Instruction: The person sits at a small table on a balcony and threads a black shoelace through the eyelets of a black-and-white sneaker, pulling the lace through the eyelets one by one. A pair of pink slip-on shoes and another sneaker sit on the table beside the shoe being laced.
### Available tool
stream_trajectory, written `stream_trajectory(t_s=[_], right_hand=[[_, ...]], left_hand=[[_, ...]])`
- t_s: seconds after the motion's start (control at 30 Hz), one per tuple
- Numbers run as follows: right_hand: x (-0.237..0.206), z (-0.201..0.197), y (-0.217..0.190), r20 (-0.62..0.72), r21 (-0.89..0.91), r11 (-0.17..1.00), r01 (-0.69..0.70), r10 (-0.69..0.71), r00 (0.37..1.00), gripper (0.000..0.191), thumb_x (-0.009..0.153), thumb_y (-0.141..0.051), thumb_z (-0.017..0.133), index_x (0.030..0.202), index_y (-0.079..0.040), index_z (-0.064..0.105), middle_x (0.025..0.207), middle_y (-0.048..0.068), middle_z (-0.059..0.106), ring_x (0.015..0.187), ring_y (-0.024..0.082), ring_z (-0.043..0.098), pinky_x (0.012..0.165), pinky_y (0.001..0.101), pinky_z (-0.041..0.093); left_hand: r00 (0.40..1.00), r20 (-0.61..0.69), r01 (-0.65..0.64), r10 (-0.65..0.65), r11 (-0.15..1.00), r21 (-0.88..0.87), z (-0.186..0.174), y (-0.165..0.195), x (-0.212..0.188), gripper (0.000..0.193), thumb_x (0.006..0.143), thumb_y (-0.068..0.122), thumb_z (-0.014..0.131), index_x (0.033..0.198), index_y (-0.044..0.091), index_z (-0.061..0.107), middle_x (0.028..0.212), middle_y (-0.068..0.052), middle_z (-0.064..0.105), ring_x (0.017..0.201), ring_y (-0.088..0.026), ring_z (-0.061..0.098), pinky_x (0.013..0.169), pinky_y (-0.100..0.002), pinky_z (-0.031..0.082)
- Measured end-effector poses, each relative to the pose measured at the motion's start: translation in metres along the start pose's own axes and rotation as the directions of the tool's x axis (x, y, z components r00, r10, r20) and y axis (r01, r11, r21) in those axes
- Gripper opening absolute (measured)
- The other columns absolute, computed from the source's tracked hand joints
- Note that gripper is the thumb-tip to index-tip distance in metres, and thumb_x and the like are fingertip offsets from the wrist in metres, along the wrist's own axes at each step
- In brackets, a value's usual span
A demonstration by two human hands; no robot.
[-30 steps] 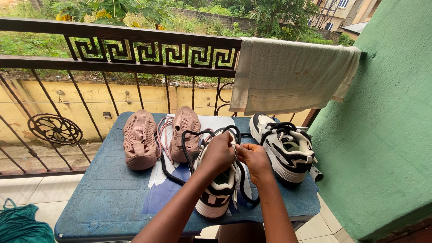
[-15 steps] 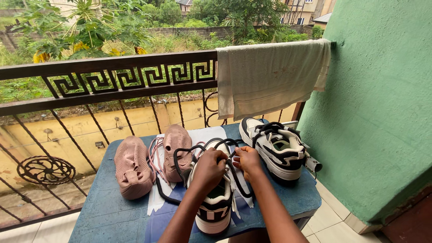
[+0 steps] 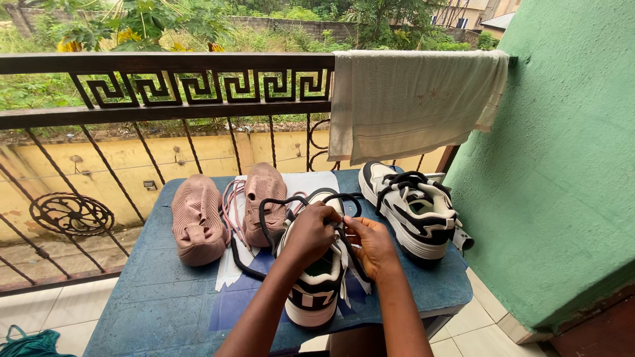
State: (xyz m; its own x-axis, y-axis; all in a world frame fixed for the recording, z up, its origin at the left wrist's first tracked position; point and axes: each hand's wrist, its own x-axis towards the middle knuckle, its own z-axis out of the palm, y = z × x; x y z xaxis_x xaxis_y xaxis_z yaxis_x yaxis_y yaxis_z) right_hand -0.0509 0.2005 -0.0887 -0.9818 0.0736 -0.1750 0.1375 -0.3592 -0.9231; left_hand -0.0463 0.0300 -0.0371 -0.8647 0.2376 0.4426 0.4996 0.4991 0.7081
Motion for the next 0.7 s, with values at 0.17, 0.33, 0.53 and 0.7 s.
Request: stream_trajectory(t_s=[0.17, 0.33, 0.53, 0.7], right_hand=[[-0.008, 0.009, -0.015, -0.059, -0.17, 0.983, -0.061, 0.052, 0.997, 0.03, 0.089, -0.036, 0.078, 0.079, -0.011, 0.064, 0.07, -0.002, 0.06, 0.06, 0.011, 0.054, 0.058, 0.0282, 0.045], [0.015, 0.006, -0.005, -0.081, -0.266, 0.964, -0.028, 0.006, 0.997, 0.027, 0.086, -0.029, 0.076, 0.073, -0.009, 0.065, 0.065, -0.002, 0.057, 0.053, 0.01, 0.051, 0.047, 0.0259, 0.04], [0.066, 0.004, -0.008, -0.164, -0.215, 0.974, 0.068, -0.105, 0.981, 0.023, 0.087, -0.027, 0.074, 0.079, -0.007, 0.067, 0.071, -0.002, 0.061, 0.058, 0.009, 0.052, 0.049, 0.0264, 0.041], [0.045, 0.005, -0.008, -0.191, -0.126, 0.991, 0.036, -0.06, 0.98, 0.026, 0.087, -0.033, 0.074, 0.085, -0.008, 0.068, 0.074, -0.002, 0.06, 0.062, 0.01, 0.054, 0.053, 0.0275, 0.045]], left_hand=[[0.999, -0.01, -0.034, 0.034, 0.999, 0.001, -0.004, 0.006, -0.004, 0.017, 0.078, 0.004, 0.063, 0.09, 0.001, 0.075, 0.095, -0.017, 0.068, 0.091, -0.036, 0.066, 0.084, -0.042, 0.053], [1.0, -0.003, -0.005, 0.005, 0.999, -0.035, -0.002, 0.005, -0.005, 0.021, 0.079, 0.004, 0.061, 0.094, 0.001, 0.076, 0.1, -0.017, 0.069, 0.09, -0.036, 0.068, 0.083, -0.041, 0.055], [1.0, -0.026, -0.003, 0.004, 1.0, 0.015, 0.0, 0.003, -0.004, 0.021, 0.082, 0.007, 0.06, 0.096, 0.002, 0.076, 0.1, -0.017, 0.069, 0.092, -0.037, 0.067, 0.085, -0.043, 0.054], [0.999, -0.052, -0.004, 0.003, 1.0, -0.02, 0.0, 0.001, -0.005, 0.019, 0.082, 0.007, 0.061, 0.095, 0.001, 0.074, 0.1, -0.018, 0.067, 0.096, -0.037, 0.066, 0.088, -0.043, 0.052]])
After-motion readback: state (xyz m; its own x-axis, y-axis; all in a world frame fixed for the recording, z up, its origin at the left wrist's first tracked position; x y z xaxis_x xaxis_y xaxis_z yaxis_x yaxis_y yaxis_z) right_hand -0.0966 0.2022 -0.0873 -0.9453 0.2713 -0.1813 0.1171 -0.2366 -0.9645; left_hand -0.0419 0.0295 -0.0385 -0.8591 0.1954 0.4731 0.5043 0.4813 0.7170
